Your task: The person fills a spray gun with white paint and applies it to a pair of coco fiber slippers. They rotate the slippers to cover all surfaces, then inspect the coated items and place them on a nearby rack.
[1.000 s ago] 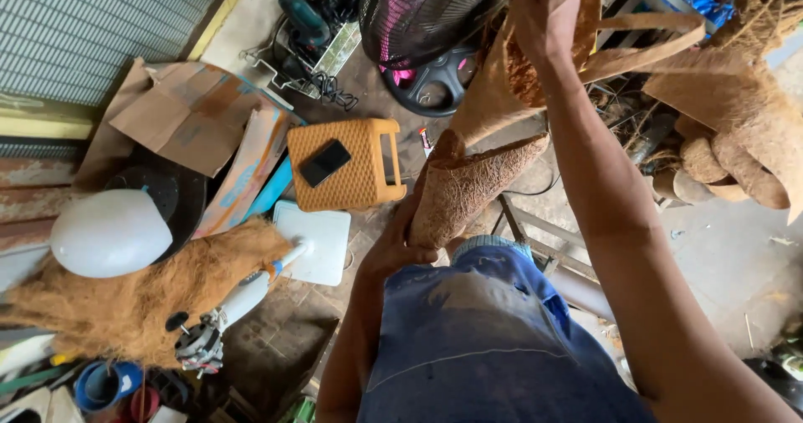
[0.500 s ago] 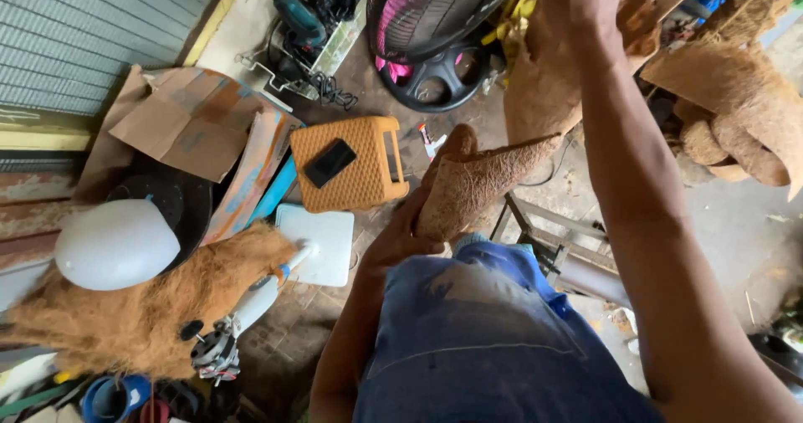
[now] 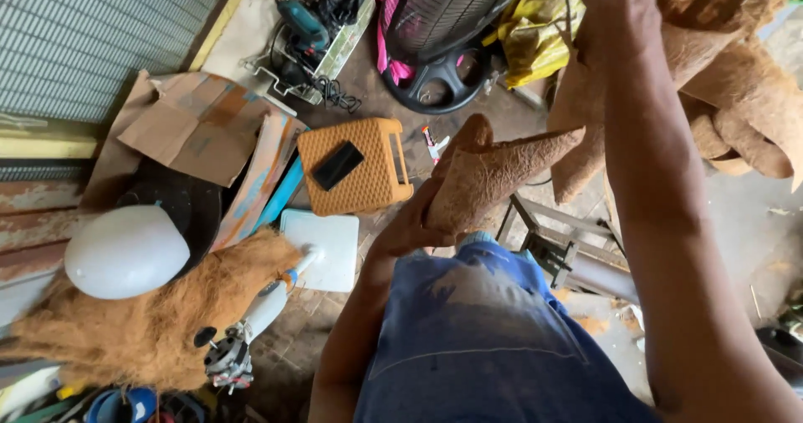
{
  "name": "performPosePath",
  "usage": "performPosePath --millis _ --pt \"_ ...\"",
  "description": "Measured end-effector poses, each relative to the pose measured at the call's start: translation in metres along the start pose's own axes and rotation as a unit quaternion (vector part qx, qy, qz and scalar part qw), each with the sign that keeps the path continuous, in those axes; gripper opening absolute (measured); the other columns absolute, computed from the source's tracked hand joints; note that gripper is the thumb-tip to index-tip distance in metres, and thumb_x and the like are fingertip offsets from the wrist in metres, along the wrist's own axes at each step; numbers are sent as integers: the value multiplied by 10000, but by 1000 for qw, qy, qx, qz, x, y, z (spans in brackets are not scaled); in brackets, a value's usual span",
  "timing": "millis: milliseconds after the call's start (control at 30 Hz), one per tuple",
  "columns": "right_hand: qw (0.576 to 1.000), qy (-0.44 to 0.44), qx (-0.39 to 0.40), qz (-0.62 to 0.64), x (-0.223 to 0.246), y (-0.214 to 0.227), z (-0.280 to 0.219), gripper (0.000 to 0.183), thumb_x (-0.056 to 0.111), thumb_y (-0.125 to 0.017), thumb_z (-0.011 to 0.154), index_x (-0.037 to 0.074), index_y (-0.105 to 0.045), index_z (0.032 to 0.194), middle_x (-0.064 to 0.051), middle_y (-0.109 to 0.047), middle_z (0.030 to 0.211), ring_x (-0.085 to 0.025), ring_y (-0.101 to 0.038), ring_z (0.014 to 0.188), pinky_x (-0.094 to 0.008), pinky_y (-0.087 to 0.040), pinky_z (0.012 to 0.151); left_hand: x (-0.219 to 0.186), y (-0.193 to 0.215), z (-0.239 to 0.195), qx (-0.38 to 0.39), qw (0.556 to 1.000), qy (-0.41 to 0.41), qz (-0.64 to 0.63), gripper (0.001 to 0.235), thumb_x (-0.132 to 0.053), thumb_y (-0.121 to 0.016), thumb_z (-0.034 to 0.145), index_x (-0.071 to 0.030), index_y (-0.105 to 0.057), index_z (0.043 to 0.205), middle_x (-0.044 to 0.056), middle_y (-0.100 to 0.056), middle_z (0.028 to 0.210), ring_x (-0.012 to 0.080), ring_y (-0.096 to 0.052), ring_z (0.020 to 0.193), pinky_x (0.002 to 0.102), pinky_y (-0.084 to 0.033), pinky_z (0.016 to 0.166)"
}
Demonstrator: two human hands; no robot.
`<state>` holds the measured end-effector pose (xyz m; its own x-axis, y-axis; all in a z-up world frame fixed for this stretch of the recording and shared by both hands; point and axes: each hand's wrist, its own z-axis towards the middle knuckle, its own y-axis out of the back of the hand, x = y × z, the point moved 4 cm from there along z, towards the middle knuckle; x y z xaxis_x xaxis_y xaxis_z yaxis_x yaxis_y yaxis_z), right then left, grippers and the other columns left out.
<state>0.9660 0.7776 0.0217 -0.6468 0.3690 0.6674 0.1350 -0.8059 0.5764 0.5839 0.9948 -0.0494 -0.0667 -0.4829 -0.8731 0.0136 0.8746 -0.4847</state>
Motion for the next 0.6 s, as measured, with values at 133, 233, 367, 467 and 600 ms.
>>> performPosePath --millis 133,233,367,467,600 --pt "1000 -10 -21 9 -15 39 -53 182 -8 -517 968 138 -478 866 35 -515 795 -106 -484 685 -349 -331 598 -27 -16 9 28 1000 -6 10 881 -133 -923 669 -115 -487 1434 134 -500 1317 282 -538 1206 486 -463 978" --pt "999 -24 -30 14 -26 76 -118 162 -6 -516 948 139 -479 886 36 -516 822 -111 -483 716 -360 -334 630 -22 -12 7 40 999 8 -1 867 -109 -930 646 -116 -509 1404 147 -518 1273 280 -564 1169 479 -480 949" --pt "999 -16 -33 39 -30 105 -149 146 -3 -515 923 139 -482 912 37 -517 859 -117 -483 758 -374 -338 674 -24 -10 5 39 999 1 -11 915 -125 -951 615 -126 -498 1410 123 -535 1223 233 -587 1112 423 -512 890" --pt "998 -15 -24 63 -29 118 -163 146 -1 -514 904 139 -484 931 37 -517 887 -121 -483 789 -384 -341 706 -20 -8 -5 16 1000 -2 15 912 -164 -941 643 -123 -486 1432 114 -510 1244 246 -531 1171 461 -433 981" --pt "996 -18 -21 82 -30 147 -185 161 2 -513 879 140 -486 957 38 -518 924 -127 -483 831 -399 -346 749 -11 -4 -14 -3 1000 4 -8 927 -161 -957 616 -127 -500 1422 116 -561 1221 247 -566 1144 451 -438 970"
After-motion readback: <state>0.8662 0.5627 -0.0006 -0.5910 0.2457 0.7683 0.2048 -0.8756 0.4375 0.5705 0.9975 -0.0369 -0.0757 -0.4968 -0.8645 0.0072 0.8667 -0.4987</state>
